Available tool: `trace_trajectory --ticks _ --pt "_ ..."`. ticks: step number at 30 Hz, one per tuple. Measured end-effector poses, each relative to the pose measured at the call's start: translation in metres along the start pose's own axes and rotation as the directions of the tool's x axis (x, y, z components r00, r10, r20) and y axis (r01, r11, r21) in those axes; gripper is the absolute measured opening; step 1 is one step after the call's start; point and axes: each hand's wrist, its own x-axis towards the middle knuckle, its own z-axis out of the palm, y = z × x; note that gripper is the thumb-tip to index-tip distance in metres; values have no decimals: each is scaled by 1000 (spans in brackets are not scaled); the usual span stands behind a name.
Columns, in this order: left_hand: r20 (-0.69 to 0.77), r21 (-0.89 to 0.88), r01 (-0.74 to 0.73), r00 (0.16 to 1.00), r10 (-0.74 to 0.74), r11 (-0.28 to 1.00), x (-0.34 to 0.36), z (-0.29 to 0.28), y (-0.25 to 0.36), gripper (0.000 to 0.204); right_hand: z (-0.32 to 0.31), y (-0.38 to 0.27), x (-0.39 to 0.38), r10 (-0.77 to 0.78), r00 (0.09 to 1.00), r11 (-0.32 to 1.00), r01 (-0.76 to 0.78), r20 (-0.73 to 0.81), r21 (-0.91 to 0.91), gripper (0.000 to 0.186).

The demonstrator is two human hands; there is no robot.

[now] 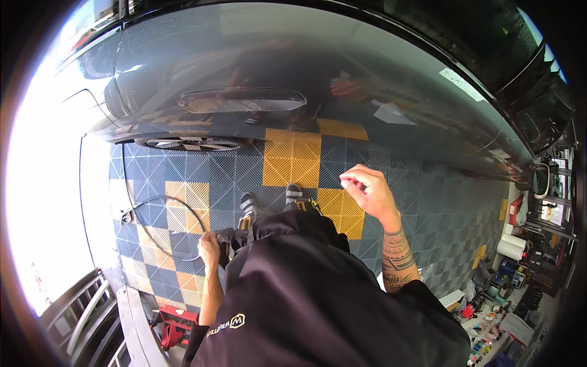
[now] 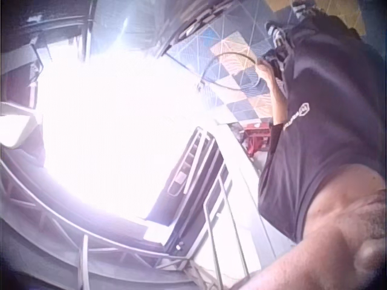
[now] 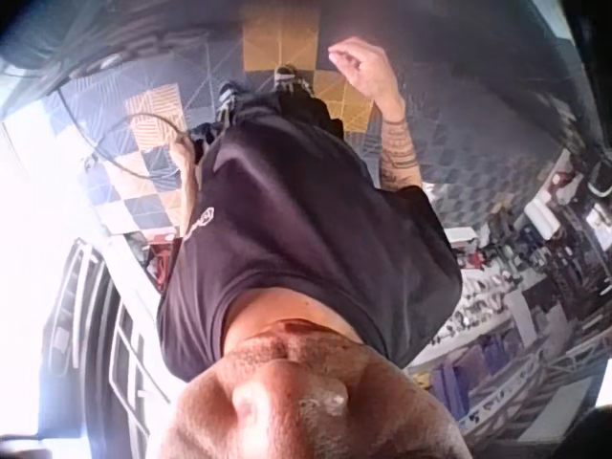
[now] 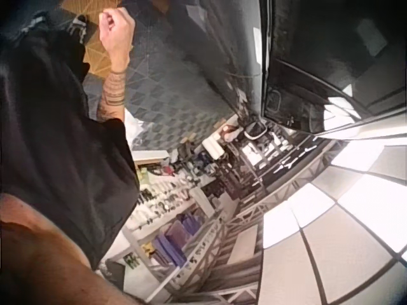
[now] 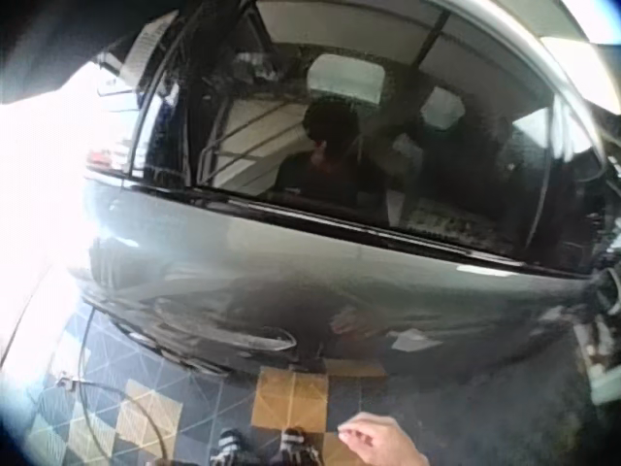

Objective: The person uses a metal squeegee tool to apply a protective film to the door handle of a dark-colored car. They smooth the film over the handle's contours and use their fingers to tuck the edges into the crevices for a precise fit.

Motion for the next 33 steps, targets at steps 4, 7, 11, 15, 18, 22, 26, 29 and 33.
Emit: trace_trajectory --ticks 4,7,11,15,18,22,26,29,33 --pt "163 -87 88 984 -73 992 0 -9 18 12 -1 23 -16 8 996 1000 -11 88 27 13" --pt "190 -25 19 982 -14 999 -7 -6 36 12 -12 37 -23 -9 996 999 4 86 51 13" --pt "108 274 113 983 -147 955 -3 2 55 10 -15 49 -21 -25 998 999 23 53 46 14" --pt "-155 171 -350 913 377 921 -23 -25 80 14 -20 60 -21 -42 999 998 41 22 44 14" --pt "-271 -70 -163 952 138 984 -43 -71 121 15 -20 61 -21 -15 1000 999 14 24 41 14" --pt "-253 -264 -275 945 209 924 -17 -107 219 12 29 18 4 -112 989 954 79 99 288 21" --pt "-130 -297 -677 728 673 674 18 -115 304 15 85 -40 40 -307 899 898 165 313 408 24" --pt "-88 -362 -739 633 769 568 44 -129 310 17 113 -38 61 -337 906 842 168 257 513 17" --pt "-159 -413 -727 651 742 549 86 -141 278 25 134 -69 84 -163 955 869 21 246 494 12"
